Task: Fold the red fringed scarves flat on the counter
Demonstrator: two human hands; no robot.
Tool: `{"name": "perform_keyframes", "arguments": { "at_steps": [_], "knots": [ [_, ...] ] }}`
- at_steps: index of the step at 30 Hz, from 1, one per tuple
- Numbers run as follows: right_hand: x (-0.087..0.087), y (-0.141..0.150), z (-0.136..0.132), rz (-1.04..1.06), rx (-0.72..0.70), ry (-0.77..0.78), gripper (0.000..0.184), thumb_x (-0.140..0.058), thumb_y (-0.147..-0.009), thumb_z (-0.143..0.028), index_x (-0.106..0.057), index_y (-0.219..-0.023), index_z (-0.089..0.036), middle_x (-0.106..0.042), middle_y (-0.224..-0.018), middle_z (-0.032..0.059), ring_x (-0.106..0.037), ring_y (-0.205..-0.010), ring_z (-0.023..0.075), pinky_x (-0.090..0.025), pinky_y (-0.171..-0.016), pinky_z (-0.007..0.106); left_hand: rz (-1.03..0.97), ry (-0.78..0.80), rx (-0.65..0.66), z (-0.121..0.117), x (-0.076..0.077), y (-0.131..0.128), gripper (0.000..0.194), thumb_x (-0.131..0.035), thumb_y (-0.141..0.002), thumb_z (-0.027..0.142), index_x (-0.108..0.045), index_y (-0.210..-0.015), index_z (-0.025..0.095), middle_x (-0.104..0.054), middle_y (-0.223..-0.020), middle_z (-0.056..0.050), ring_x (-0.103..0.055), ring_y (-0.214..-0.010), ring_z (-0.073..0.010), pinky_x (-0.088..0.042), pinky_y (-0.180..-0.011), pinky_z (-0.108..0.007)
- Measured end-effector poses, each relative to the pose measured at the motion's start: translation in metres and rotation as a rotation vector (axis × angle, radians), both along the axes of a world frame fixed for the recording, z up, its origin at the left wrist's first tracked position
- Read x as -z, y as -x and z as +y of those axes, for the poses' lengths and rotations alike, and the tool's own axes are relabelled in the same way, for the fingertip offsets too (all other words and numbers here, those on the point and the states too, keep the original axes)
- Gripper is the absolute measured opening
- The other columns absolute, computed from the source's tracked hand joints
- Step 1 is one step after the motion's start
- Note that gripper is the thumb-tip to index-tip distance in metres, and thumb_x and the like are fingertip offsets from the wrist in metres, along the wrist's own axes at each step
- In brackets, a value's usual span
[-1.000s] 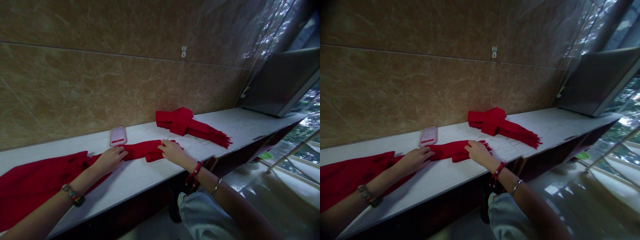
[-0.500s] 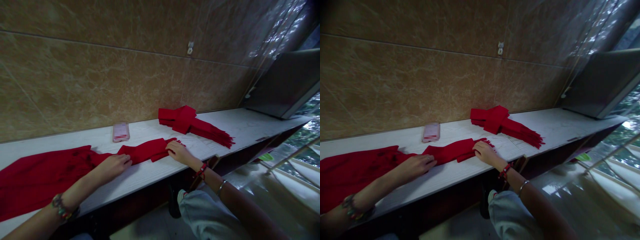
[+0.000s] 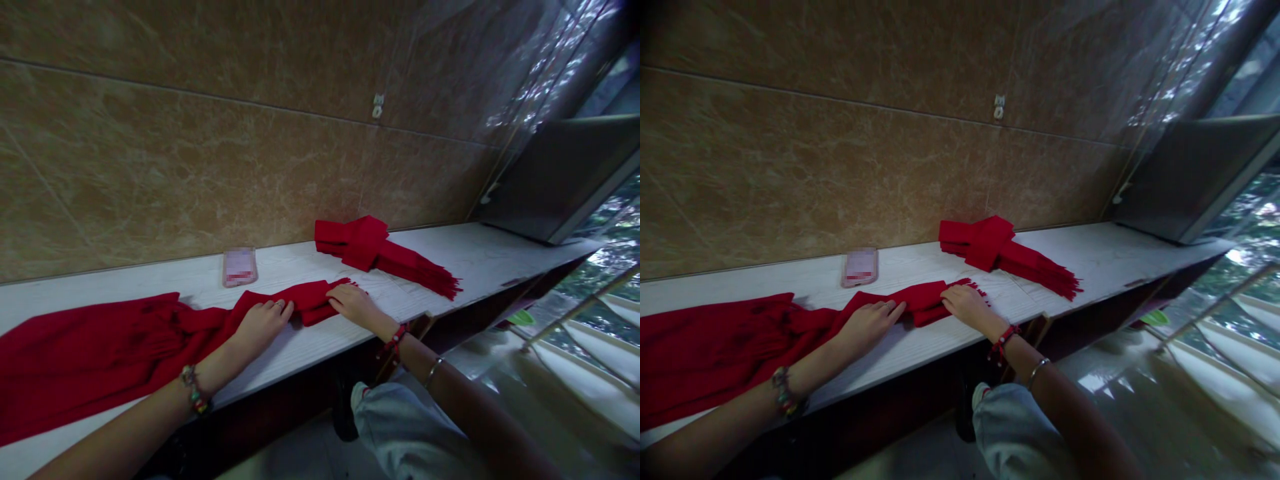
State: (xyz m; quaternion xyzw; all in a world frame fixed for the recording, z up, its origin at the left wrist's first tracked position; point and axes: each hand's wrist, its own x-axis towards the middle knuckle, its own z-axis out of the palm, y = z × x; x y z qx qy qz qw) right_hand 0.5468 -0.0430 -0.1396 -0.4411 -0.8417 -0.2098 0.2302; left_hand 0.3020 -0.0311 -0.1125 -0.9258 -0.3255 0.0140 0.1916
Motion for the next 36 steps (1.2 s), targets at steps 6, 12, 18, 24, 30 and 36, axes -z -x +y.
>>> {"name": "perform_keyframes", "arguments": {
  "at_steps": [6,12,18,24,30,36],
  "knots": [
    [0.000,0.003,0.002,-0.017,0.014,0.041,0.013,-0.050,-0.083,-0.015,-0.062,-0.087,-0.014,-0.066,-0.082,0.0064,-0.059,-0.078,0.0174,-0.045,-0.074,0.029,-0.126,0.066,-0.168,-0.004,0.002,-0.008,0.039,-0.044,-0.083,0.012,-0.042,-0.121,0.010,-0.056,-0.110,-0.015,-0.056,-0.096,-0.0239,-0.049,-0.073,-0.033],
    [-0.006,0.002,0.000,-0.117,0.000,0.050,0.017,-0.048,-0.084,-0.014,-0.062,-0.092,-0.015,-0.066,-0.080,0.0078,-0.060,-0.076,0.0188,-0.045,-0.072,0.032,-0.034,0.053,-0.129,0.002,-0.009,-0.015,0.030,-0.038,-0.083,0.003,-0.048,-0.110,0.010,-0.057,-0.104,-0.015,-0.059,-0.091,-0.0218,-0.050,-0.070,-0.031],
    [-0.002,-0.009,-0.001,0.117,-0.001,-0.006,0.023,-0.043,-0.085,-0.014,-0.061,-0.097,-0.013,-0.067,-0.093,0.0110,-0.061,-0.086,0.0195,-0.046,-0.081,0.036,-0.018,-0.006,-0.048,-0.012,-0.038,-0.010,0.030,-0.036,-0.083,0.002,-0.051,-0.108,0.009,-0.061,-0.098,-0.015,-0.063,-0.083,-0.0224,-0.053,-0.064,-0.032],
    [0.007,-0.019,-0.008,-0.092,-0.184,0.084,0.029,-0.041,-0.084,-0.013,-0.059,-0.107,-0.012,-0.060,-0.114,0.0115,-0.054,-0.107,0.0200,-0.045,-0.087,0.036,0.014,0.007,0.007,-0.037,0.001,-0.015,0.046,-0.037,-0.078,-0.005,-0.048,-0.121,0.008,-0.053,-0.121,-0.019,-0.052,-0.110,-0.0247,-0.052,-0.076,-0.030],
    [0.004,-0.027,-0.005,-0.139,-0.145,0.016,0.033,-0.036,-0.087,-0.011,-0.056,-0.114,-0.010,-0.061,-0.113,0.0127,-0.054,-0.107,0.0182,-0.046,-0.088,0.034,-0.051,-0.091,-0.038,-0.012,-0.003,-0.010,0.047,-0.035,-0.078,-0.005,-0.049,-0.121,0.008,-0.048,-0.127,-0.018,-0.047,-0.116,-0.0254,-0.046,-0.090,-0.036],
    [0.011,-0.028,-0.005,-0.152,-0.150,0.079,0.037,-0.040,-0.083,-0.007,-0.055,-0.116,-0.011,-0.058,-0.116,0.0124,-0.052,-0.111,0.0192,-0.046,-0.088,0.036,0.032,0.054,-0.004,-0.004,0.009,-0.004,0.048,-0.031,-0.077,-0.006,-0.047,-0.122,0.001,-0.045,-0.127,-0.021,-0.044,-0.118,-0.0246,-0.041,-0.096,-0.035]
  ]
}}
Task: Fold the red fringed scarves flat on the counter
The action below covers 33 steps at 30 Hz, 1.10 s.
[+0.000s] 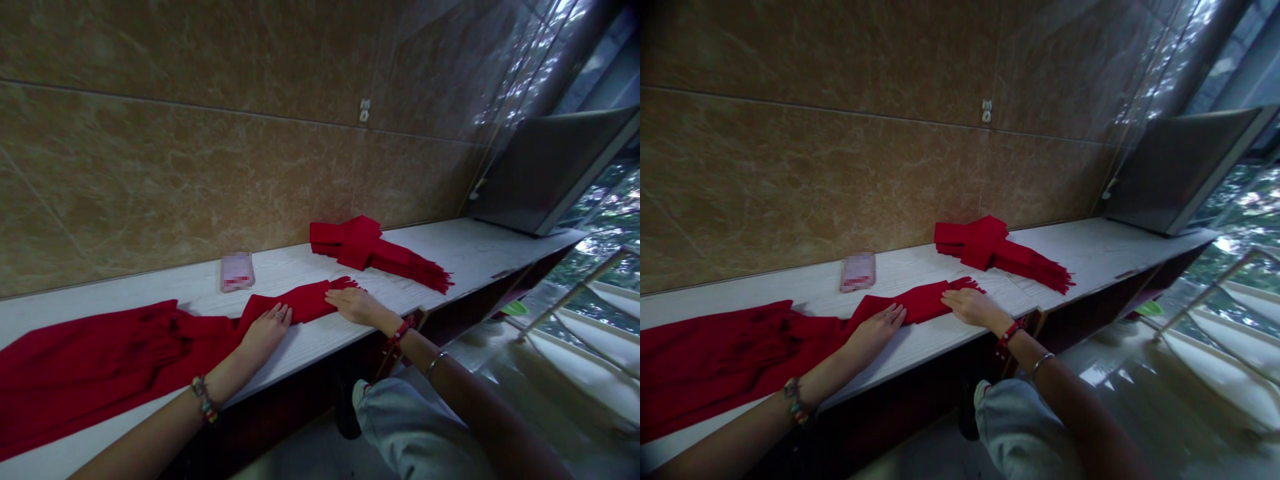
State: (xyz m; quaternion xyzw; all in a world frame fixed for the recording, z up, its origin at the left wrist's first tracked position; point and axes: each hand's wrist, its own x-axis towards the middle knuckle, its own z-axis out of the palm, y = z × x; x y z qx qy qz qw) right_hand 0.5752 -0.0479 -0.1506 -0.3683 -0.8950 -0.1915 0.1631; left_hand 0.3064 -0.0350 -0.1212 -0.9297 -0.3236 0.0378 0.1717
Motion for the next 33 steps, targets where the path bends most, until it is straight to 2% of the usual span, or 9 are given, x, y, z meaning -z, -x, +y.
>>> {"name": "perform_keyframes", "arguments": {
  "at_steps": [3,7,11,14,18,22,27,30,33],
  "knots": [
    [-0.003,0.002,-0.004,0.071,-0.001,0.064,0.038,-0.043,-0.080,-0.009,-0.056,-0.116,-0.013,-0.058,-0.116,0.0119,-0.051,-0.111,0.0188,-0.044,-0.092,0.036,-0.041,0.099,0.015,-0.001,0.004,0.007,0.051,-0.029,-0.077,-0.005,-0.042,-0.126,0.002,-0.041,-0.130,-0.021,-0.043,-0.119,-0.0226,-0.040,-0.096,-0.033],
    [-0.017,0.011,-0.006,0.217,0.041,0.148,0.034,-0.045,-0.084,-0.021,-0.057,-0.114,-0.013,-0.056,-0.120,0.0129,-0.048,-0.114,0.0196,-0.040,-0.096,0.036,-0.091,0.239,0.034,0.000,-0.007,0.007,0.051,-0.031,-0.079,0.000,-0.039,-0.129,0.003,-0.037,-0.134,-0.020,-0.039,-0.122,-0.0215,-0.037,-0.098,-0.032],
    [-0.025,0.030,0.002,0.361,0.164,0.155,0.040,-0.034,-0.090,-0.028,-0.047,-0.125,-0.013,-0.047,-0.129,0.0139,-0.039,-0.122,0.0209,-0.034,-0.100,0.043,-0.217,0.210,0.062,0.006,-0.013,-0.013,0.045,-0.029,-0.086,0.012,-0.037,-0.129,0.002,-0.036,-0.135,-0.021,-0.036,-0.124,-0.0217,-0.033,-0.100,-0.035],
    [-0.018,0.042,0.011,0.339,0.276,0.192,0.046,-0.031,-0.091,-0.033,-0.037,-0.131,-0.011,-0.039,-0.135,0.0158,-0.031,-0.127,0.0241,-0.030,-0.100,0.048,-0.300,0.174,0.024,0.013,-0.002,-0.030,0.047,-0.028,-0.089,0.022,-0.033,-0.131,0.001,-0.032,-0.137,-0.021,-0.030,-0.127,-0.0240,-0.031,-0.101,-0.039],
    [-0.004,0.044,0.014,0.196,0.329,0.295,0.052,-0.030,-0.091,-0.039,-0.035,-0.132,-0.009,-0.033,-0.138,0.0179,-0.026,-0.128,0.0273,-0.028,-0.100,0.051,-0.291,0.243,-0.016,0.017,0.017,-0.036,0.052,-0.029,-0.091,0.030,-0.025,-0.136,0.004,-0.024,-0.142,-0.018,-0.022,-0.131,-0.0241,-0.027,-0.103,-0.040],
    [-0.003,0.041,0.012,0.146,0.335,0.313,0.053,-0.029,-0.091,-0.039,-0.034,-0.133,-0.007,-0.030,-0.139,0.0177,-0.024,-0.129,0.0265,-0.026,-0.102,0.048,-0.260,0.259,-0.012,0.013,0.017,-0.030,0.056,-0.026,-0.091,0.038,-0.023,-0.137,0.005,-0.022,-0.142,-0.017,-0.021,-0.131,-0.0229,-0.027,-0.103,-0.039],
    [-0.003,0.028,0.022,0.120,0.320,0.307,0.052,-0.028,-0.091,-0.040,-0.033,-0.134,-0.011,-0.031,-0.139,0.0160,-0.025,-0.129,0.0255,-0.027,-0.102,0.048,-0.276,0.053,-0.033,0.015,-0.005,0.008,0.059,-0.032,-0.088,0.048,-0.035,-0.132,0.008,-0.033,-0.137,-0.019,-0.029,-0.128,-0.0278,-0.025,-0.101,-0.048],
    [0.001,0.010,0.034,0.116,0.330,0.313,0.049,-0.029,-0.091,-0.039,-0.034,-0.134,-0.015,-0.033,-0.139,0.0149,-0.028,-0.128,0.0249,-0.027,-0.101,0.049,-0.349,-0.042,-0.105,0.027,-0.014,0.059,0.054,-0.030,-0.089,0.043,-0.034,-0.132,0.010,-0.036,-0.136,-0.018,-0.033,-0.126,-0.0267,-0.028,-0.100,-0.046],
    [0.003,-0.002,0.041,0.091,0.359,0.342,0.047,-0.031,-0.091,-0.035,-0.035,-0.133,-0.016,-0.036,-0.137,0.0141,-0.030,-0.127,0.0254,-0.027,-0.101,0.050,-0.322,0.033,-0.218,0.040,-0.006,0.120,0.054,-0.026,-0.090,0.040,-0.030,-0.134,0.009,-0.033,-0.138,-0.017,-0.032,-0.126,-0.0254,-0.031,-0.099,-0.043]
  ]
}}
